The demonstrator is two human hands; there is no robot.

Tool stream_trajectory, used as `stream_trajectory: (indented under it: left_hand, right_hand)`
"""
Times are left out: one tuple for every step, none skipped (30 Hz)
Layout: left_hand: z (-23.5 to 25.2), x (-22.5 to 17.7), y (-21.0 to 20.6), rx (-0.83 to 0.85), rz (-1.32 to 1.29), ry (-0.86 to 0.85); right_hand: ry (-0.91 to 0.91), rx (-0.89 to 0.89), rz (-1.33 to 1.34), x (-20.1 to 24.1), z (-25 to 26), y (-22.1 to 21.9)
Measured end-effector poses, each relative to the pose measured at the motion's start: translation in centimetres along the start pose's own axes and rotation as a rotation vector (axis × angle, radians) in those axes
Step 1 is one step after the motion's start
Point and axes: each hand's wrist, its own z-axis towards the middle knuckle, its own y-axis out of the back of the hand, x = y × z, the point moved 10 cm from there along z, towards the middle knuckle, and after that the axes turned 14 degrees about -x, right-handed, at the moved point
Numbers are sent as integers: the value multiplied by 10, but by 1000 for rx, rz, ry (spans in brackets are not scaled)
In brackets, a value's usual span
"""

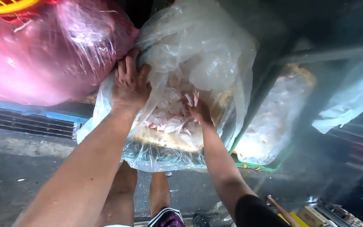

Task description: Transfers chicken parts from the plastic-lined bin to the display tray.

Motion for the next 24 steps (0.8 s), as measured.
stream_trajectory:
  left_hand:
    - [-1, 0, 0, 5, 6, 1]
    - [-1, -1, 0, 5, 10, 2]
    - [-1, -2, 0, 6, 13, 5]
    - [-1, -2, 0, 7, 17, 9]
    - [0, -1, 0, 8, 24, 13]
    - [1, 0, 0, 10, 33, 11]
    - [0, 0, -1, 16, 35, 9]
    - [-3, -1, -1, 27, 36, 10]
    - [-4, -2, -1, 27, 41, 9]
    - [0, -1, -1, 15, 49, 5]
    - [1, -1, 0, 7, 52, 5]
    - [-1, -2, 0, 11, 43, 10]
    - [-2, -2, 0, 29, 28, 24]
    - [-1, -2, 1, 46, 12, 36]
    - [0, -1, 0, 51, 8, 39]
    - [0, 0, 0, 44, 14, 30]
    - [0, 1, -1, 36, 26, 21]
    - [-2, 0, -1, 33, 33, 16]
    - [-3, -2, -2, 36, 41, 14]
    - [-2, -3, -1, 34, 55, 12]
    - [0, -3, -1, 32, 68, 13]
    - [-1, -3, -1, 35, 76, 17]
    - [-1, -3, -1, 30, 88, 17]
    - [-1, -2, -1, 25, 93, 16]
  right_hand:
    - [25, -4, -12, 0, 20, -13]
    - [47, 20, -25, -2, 37, -32]
    - [51, 46, -47, -3, 49, -49]
    - [48, 45, -55, -1, 56, -58]
    - [49, 51, -47, 2, 60, -66]
    - [56, 54, -46, 5, 63, -72]
    - [70, 54, -53, 2, 61, -76]
    - [88, 58, -62, -4, 53, -77]
    - [118, 50, -71, -8, 45, -74]
    - [133, 38, -66, -10, 38, -67]
    - [130, 50, -55, -13, 24, -56]
    - [120, 89, -48, -20, 3, -46]
    - [142, 121, -48, -19, -20, -35]
    - [210, 147, -57, -14, -40, -28]
    - [317, 150, -72, -3, -62, -24]
    - [433, 126, -76, 10, -83, -24]
    - [532, 104, -71, 23, -104, -28]
    - [606, 109, -64, 36, -124, -36]
    - [662, 134, -64, 51, -139, -47]
    - [718, 161, -72, 68, -149, -62]
    - [770, 186, -98, 84, -155, -76]
    - [799, 208, -131, 98, -159, -88]
    - [812, 212, -156, 111, -159, -96]
    - [814, 210, -177, 120, -159, -102]
